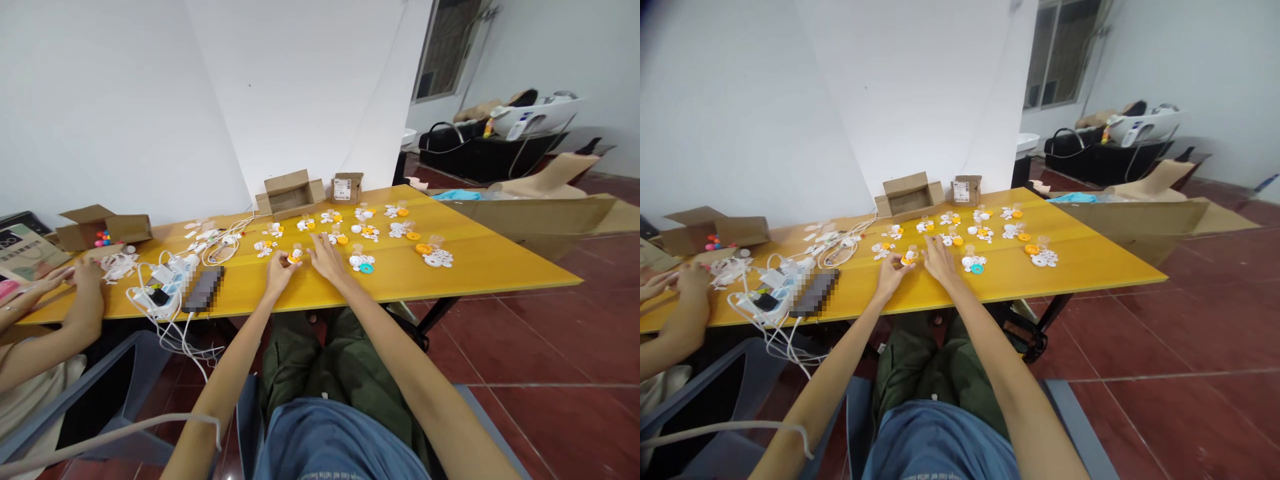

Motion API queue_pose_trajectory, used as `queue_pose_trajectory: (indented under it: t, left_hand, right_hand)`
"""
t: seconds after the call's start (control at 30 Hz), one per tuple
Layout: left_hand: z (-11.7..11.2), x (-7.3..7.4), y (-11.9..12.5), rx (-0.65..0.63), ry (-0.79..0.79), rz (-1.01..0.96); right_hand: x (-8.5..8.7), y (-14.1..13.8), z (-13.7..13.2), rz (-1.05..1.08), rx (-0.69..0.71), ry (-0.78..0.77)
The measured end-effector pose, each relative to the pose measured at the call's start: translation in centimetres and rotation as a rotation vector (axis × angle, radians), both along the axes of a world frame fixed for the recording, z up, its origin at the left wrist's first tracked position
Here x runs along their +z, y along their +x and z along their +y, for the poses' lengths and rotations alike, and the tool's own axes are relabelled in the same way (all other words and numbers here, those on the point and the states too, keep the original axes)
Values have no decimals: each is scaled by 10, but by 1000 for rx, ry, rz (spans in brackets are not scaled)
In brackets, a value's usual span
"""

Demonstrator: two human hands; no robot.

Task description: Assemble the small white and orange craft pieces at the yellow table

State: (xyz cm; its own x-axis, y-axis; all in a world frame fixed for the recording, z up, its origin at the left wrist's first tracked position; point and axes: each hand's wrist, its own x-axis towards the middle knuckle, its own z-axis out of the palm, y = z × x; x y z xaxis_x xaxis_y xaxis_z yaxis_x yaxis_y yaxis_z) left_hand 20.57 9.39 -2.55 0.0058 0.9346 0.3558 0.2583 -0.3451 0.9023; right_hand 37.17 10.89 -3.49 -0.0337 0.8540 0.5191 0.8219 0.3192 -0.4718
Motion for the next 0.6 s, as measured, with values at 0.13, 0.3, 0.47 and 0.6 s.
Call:
queue_pose_trajectory:
  t: [0.13,0.3,0.47,0.6]
  left_hand:
    - [1,0,0,43,15,-19]
    - [0,1,0,41,13,-23]
    - [0,1,1,26,3,-32]
    - [-1,0,2,27,-30,-34]
  right_hand:
    - [0,-7,6,-128,123,-7]
    - [2,-8,7,-185,194,-14]
    - [-2,-2,6,-83,203,-25]
    - [-10,5,9,272,163,-47]
